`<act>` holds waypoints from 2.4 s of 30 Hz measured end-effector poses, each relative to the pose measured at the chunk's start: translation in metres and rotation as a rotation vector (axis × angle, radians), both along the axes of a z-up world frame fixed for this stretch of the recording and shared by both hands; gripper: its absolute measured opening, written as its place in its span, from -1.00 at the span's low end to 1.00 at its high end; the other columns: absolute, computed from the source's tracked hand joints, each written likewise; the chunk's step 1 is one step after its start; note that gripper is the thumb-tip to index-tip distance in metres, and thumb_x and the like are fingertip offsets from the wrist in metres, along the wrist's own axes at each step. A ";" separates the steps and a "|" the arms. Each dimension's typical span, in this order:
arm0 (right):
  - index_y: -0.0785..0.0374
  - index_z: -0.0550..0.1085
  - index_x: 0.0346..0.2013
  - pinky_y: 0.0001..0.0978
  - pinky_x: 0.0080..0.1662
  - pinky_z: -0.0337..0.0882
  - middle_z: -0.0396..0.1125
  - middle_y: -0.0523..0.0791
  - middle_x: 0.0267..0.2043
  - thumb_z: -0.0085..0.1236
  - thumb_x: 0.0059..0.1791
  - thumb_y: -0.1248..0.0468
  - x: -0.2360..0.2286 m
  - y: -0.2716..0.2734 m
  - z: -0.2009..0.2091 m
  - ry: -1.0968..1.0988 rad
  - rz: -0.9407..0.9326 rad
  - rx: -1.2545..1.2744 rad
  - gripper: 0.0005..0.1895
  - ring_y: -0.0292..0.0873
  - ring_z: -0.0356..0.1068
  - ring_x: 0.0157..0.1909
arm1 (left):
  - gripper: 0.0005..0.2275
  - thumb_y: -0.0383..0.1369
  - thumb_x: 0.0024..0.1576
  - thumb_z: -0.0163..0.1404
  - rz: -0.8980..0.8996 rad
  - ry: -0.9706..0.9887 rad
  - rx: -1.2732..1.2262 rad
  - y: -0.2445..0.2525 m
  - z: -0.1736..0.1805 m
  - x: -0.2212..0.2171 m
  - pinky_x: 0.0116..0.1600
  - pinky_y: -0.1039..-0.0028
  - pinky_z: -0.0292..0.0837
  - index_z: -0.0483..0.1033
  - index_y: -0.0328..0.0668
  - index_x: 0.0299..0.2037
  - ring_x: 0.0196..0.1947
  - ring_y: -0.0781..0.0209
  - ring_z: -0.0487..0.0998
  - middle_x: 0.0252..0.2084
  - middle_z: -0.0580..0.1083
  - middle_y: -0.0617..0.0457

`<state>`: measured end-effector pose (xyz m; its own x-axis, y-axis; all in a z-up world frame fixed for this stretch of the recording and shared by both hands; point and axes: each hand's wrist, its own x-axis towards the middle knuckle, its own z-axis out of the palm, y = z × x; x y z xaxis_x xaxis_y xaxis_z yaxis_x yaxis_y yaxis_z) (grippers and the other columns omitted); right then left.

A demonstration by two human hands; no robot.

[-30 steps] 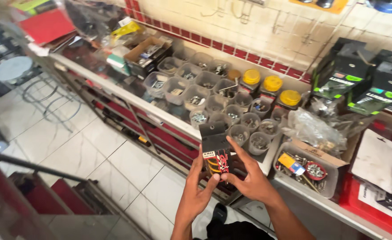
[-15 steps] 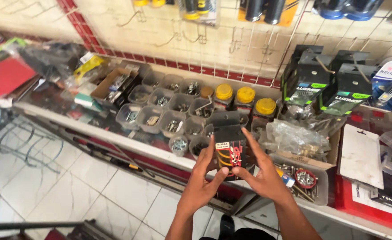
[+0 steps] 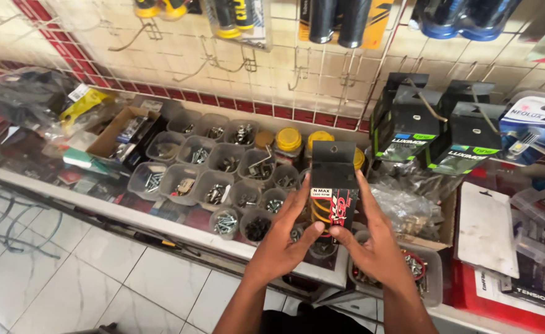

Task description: The person handles various boxed motorcycle components, including lighting units and small hardware, moving them between a glass display counter and a wall-mounted shelving unit containing bins and racks.

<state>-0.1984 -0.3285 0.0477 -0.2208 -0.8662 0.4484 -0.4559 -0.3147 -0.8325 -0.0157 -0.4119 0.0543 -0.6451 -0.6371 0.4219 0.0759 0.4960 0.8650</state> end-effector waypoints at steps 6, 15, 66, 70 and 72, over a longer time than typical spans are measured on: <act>0.39 -0.09 0.53 -0.22 0.24 0.35 0.29 0.14 0.33 0.31 -0.08 0.20 -0.006 -0.008 0.006 -0.055 -0.049 0.025 0.04 -0.04 0.39 0.23 | -0.31 -0.21 0.32 -0.03 -0.084 0.016 0.039 -0.017 0.003 -0.014 0.46 0.29 0.12 -0.09 -0.35 0.56 0.41 -0.04 0.30 0.41 0.27 -0.27; 0.40 0.00 0.51 -0.15 0.31 0.27 0.18 0.22 0.42 0.32 -0.09 0.27 -0.010 -0.025 0.030 0.199 -0.163 -0.082 -0.02 0.12 0.26 0.42 | -0.35 -0.26 0.36 -0.05 -0.105 0.085 -0.063 -0.046 0.010 -0.029 0.56 0.21 -0.03 -0.06 -0.43 0.55 0.57 -0.14 0.12 0.55 0.13 -0.32; 0.32 -0.13 0.55 -0.16 0.45 0.02 -0.08 0.22 0.57 0.09 0.02 0.46 -0.042 -0.131 -0.003 0.136 -0.319 -0.099 -0.12 0.20 -0.08 0.60 | -0.91 -0.55 0.08 0.13 0.109 0.074 -0.725 -0.176 0.079 -0.135 -0.07 0.26 0.54 0.61 -0.26 -0.23 -0.19 -0.01 0.61 -0.18 0.52 0.00; 0.33 -0.04 0.51 -0.04 0.35 0.20 0.05 0.24 0.46 0.22 -0.03 0.38 -0.022 -0.139 -0.001 0.176 -0.548 -0.028 -0.10 0.32 0.10 0.46 | -0.94 -0.53 0.09 0.14 0.143 0.075 -0.744 -0.176 0.077 -0.137 -0.08 0.23 0.53 0.58 -0.30 -0.26 -0.19 -0.06 0.59 -0.18 0.51 -0.03; 0.31 -0.03 0.50 0.01 0.27 0.32 0.12 0.22 0.42 0.25 -0.07 0.35 -0.012 -0.144 0.003 0.148 -0.657 0.040 -0.07 0.35 0.20 0.36 | -0.93 -0.52 0.08 0.14 0.136 0.079 -0.740 -0.176 0.078 -0.138 -0.08 0.23 0.53 0.58 -0.30 -0.26 -0.19 -0.05 0.59 -0.18 0.51 -0.02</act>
